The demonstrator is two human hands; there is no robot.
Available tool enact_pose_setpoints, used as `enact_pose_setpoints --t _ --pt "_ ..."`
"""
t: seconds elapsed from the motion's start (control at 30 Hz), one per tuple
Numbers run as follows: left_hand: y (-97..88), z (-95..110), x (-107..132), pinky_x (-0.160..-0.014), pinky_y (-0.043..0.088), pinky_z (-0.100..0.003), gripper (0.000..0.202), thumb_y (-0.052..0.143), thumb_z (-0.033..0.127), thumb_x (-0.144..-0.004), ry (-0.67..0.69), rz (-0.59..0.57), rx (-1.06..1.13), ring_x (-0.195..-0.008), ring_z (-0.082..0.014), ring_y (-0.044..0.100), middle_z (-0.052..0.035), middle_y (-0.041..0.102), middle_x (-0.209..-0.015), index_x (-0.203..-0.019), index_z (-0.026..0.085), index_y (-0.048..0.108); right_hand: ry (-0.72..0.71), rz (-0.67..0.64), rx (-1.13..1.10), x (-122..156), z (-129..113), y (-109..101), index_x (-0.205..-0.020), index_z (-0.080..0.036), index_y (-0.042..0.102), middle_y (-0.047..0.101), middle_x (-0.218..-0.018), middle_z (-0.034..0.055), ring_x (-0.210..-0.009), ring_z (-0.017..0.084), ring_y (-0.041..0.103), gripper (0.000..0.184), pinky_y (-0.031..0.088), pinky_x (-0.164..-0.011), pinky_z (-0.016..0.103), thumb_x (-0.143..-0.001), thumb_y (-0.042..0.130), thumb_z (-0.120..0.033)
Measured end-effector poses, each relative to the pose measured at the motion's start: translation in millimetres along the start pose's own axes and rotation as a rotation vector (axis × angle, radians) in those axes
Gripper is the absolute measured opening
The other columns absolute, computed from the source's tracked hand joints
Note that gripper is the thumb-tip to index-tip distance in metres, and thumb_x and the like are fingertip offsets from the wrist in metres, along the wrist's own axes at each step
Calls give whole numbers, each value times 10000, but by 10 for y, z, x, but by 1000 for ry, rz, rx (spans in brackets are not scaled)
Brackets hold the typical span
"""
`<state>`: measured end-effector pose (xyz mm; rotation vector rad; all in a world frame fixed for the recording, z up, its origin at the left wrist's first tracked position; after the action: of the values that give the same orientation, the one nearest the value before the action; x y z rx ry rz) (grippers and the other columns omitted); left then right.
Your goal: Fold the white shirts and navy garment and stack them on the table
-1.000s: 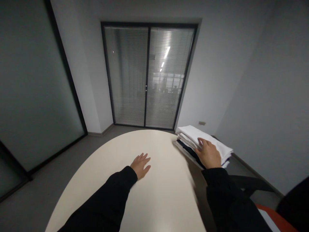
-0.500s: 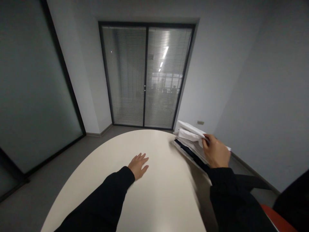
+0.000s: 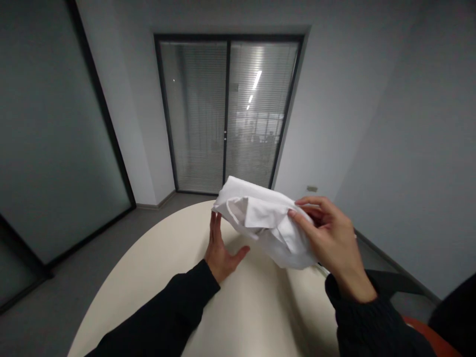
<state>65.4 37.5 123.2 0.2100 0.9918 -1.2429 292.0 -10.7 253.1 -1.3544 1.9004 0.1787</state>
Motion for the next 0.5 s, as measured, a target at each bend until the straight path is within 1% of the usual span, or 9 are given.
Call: enact_pose_setpoints --t 0.07,0.13,0.2,0.23,0.3,0.37,0.43,0.47,0.5 --pt "-199 103 -91 -1165 236 -474 1129 751 420 -718 -21 91 58 -1441 -353 166 -159 106 -1580 -1503 212 -33 111 -102 -207 10 83 131 -1017 -210 579 711 -788 41 -640 175 647 364 475 -537 254 -773 698 -453" --pt "-338 164 -179 -1142 300 -433 1094 757 429 -714 -44 119 138 -1411 -331 270 -155 185 -1562 -1498 221 24 225 -184 -338 15 219 264 -1041 -210 563 698 -750 23 -579 157 625 406 456 -498 239 -761 706 -467" --pt "-419 192 -255 -1124 340 -396 990 740 395 -733 -55 121 210 -1380 -297 344 -139 263 -1537 -1481 227 114 309 -241 -366 13 372 378 -1067 -201 569 698 -757 23 -572 150 619 432 451 -495 234 -764 696 -483" --pt "-444 190 -283 -1121 348 -383 922 725 357 -744 -63 124 231 -1367 -281 369 -131 300 -1521 -1465 224 166 328 -270 -351 10 436 430 -1077 -192 580 705 -786 36 -603 155 629 435 465 -518 242 -778 675 -493" --pt "-451 151 -318 -1121 355 -370 805 691 264 -748 -96 119 243 -1343 -259 407 -117 369 -1482 -1425 212 259 310 -354 -304 13 499 539 -1101 -176 606 717 -910 76 -743 183 660 433 515 -632 282 -830 602 -514" --pt "-398 82 -323 -1104 381 -363 723 635 178 -747 -148 87 247 -1305 -243 456 -109 434 -1439 -1396 202 315 237 -474 -250 54 488 667 -1148 -179 613 692 -1089 104 -936 217 653 447 524 -803 338 -858 560 -516" --pt "-315 15 -302 -1092 396 -367 682 580 127 -753 -195 34 244 -1279 -235 486 -103 481 -1404 -1388 194 339 148 -586 -152 132 471 788 -1231 -192 578 638 -1222 109 -1073 250 608 517 488 -921 384 -816 629 -496" --pt "-270 -10 -288 -1097 388 -374 663 552 118 -767 -210 0 231 -1281 -233 485 -103 492 -1395 -1391 189 342 111 -613 -82 167 488 832 -1260 -195 558 626 -1242 109 -1093 262 596 570 478 -939 396 -778 678 -475" --pt "-232 -25 -275 -1113 366 -384 637 526 119 -787 -213 -33 208 -1303 -234 462 -107 483 -1405 -1395 181 346 81 -610 5 187 526 856 -1263 -195 554 632 -1228 104 -1081 267 598 596 481 -932 397 -749 712 -453"
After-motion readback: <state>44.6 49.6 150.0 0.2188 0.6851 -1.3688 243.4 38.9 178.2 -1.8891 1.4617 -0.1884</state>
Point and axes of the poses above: each hand's wrist, its own x-axis away from the middle knuckle, its own y-axis out of the palm, z = x × y, the point moved 8 cm from there along -x, towards the middle knuckle
